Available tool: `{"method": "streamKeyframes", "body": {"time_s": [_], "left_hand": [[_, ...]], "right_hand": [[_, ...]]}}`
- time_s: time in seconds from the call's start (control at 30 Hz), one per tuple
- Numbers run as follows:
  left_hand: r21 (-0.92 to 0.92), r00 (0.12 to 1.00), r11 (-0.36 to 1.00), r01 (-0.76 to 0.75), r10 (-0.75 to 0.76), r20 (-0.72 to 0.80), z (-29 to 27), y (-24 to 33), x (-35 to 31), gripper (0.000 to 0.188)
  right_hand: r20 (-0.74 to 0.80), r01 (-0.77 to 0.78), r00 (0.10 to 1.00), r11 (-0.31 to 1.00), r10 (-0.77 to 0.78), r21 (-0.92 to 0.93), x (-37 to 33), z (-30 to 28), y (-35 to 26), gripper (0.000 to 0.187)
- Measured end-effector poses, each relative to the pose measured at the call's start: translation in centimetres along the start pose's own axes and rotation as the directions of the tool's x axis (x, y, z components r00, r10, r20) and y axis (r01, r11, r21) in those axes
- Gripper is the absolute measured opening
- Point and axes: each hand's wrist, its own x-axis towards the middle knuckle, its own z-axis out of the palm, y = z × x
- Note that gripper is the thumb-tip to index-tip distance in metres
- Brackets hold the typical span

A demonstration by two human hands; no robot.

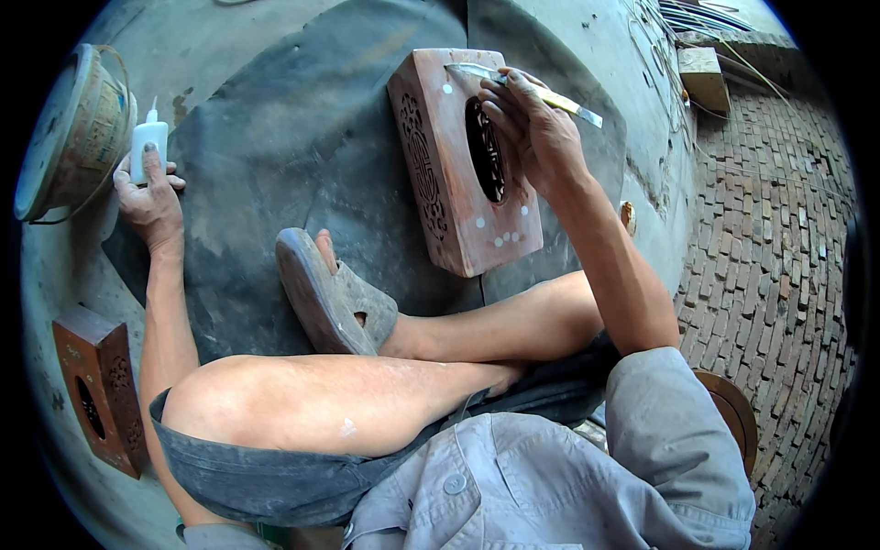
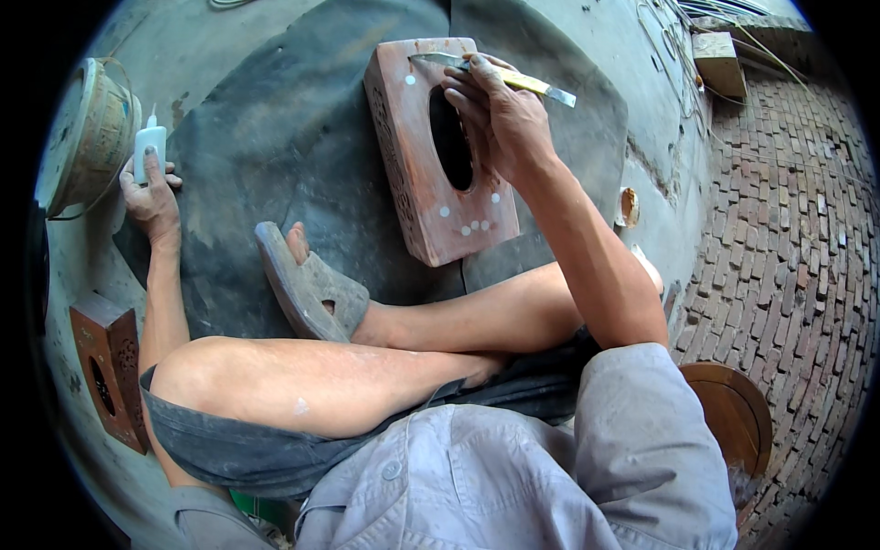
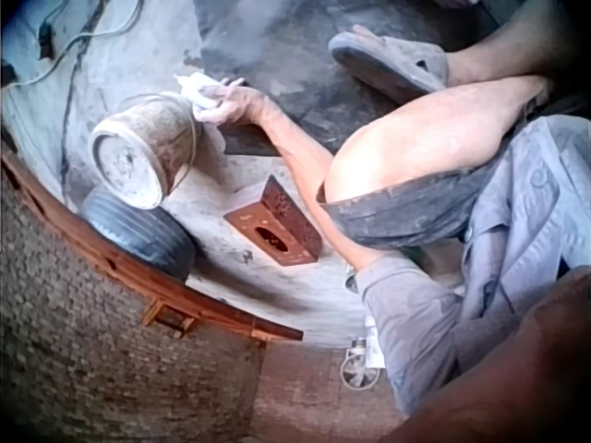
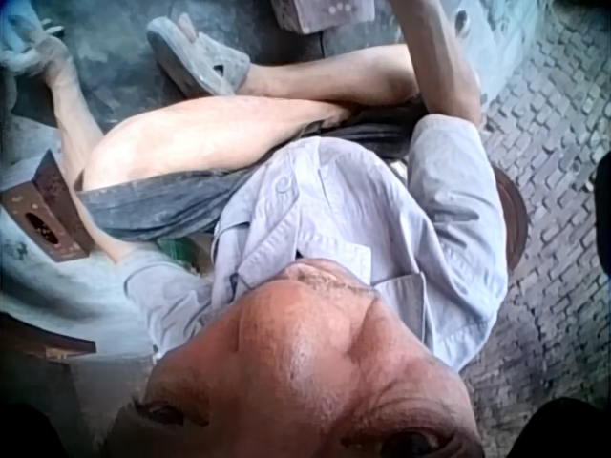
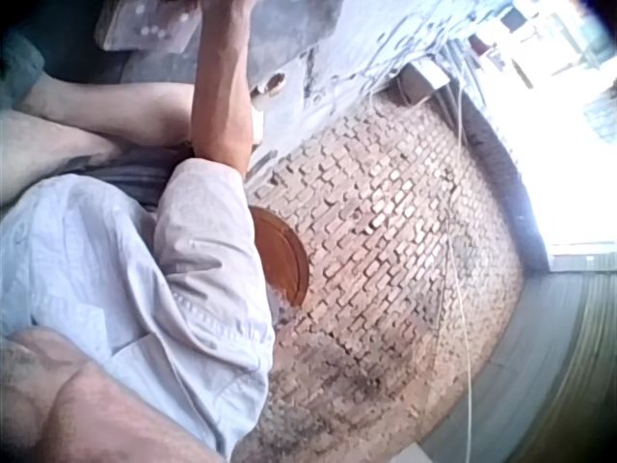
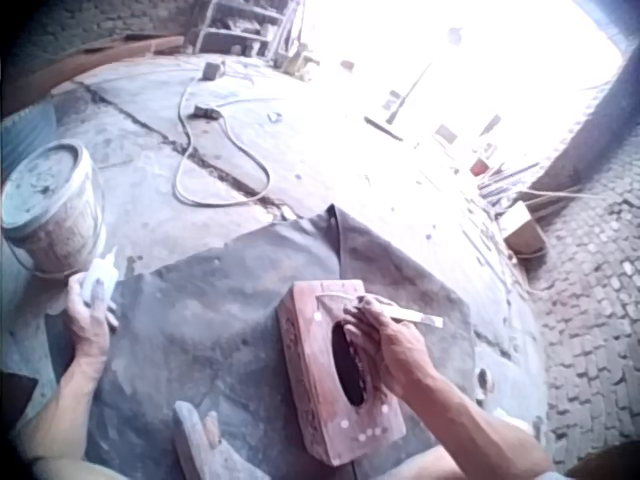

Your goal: The person sits on the floor and applies white glue to a small wooden box using a brush. They then use a small tool to spread the glue and create a decorative pattern on the surface of the box.

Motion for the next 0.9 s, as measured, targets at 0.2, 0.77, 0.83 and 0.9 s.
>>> {"method": "streamKeyframes", "body": {"time_s": [0.2,0.77,0.83,0.9], "left_hand": [[0.056,0.998,0.998,-0.022,0.019,0.052,0.7,0.0,-0.2,0.043],[-0.062,0.997,0.997,-0.049,0.053,0.049,0.3,-0.1,-0.3,0.041],[-0.089,0.989,0.985,-0.150,0.150,-0.005,0.6,-1.6,0.0,0.039],[-0.072,0.983,0.980,-0.184,0.184,-0.007,0.6,-1.3,0.0,0.036]], "right_hand": [[-0.022,-0.005,1.000,0.998,0.004,-0.062,1.3,-3.0,0.5,0.029],[-0.076,0.105,0.993,0.974,-0.091,0.202,-3.3,-6.5,-1.7,0.028],[-0.044,0.093,0.995,0.965,-0.085,0.247,-1.5,-5.3,-0.6,0.027],[-0.053,0.085,0.996,0.957,-0.073,0.276,-0.1,-3.8,-0.1,0.027]]}}
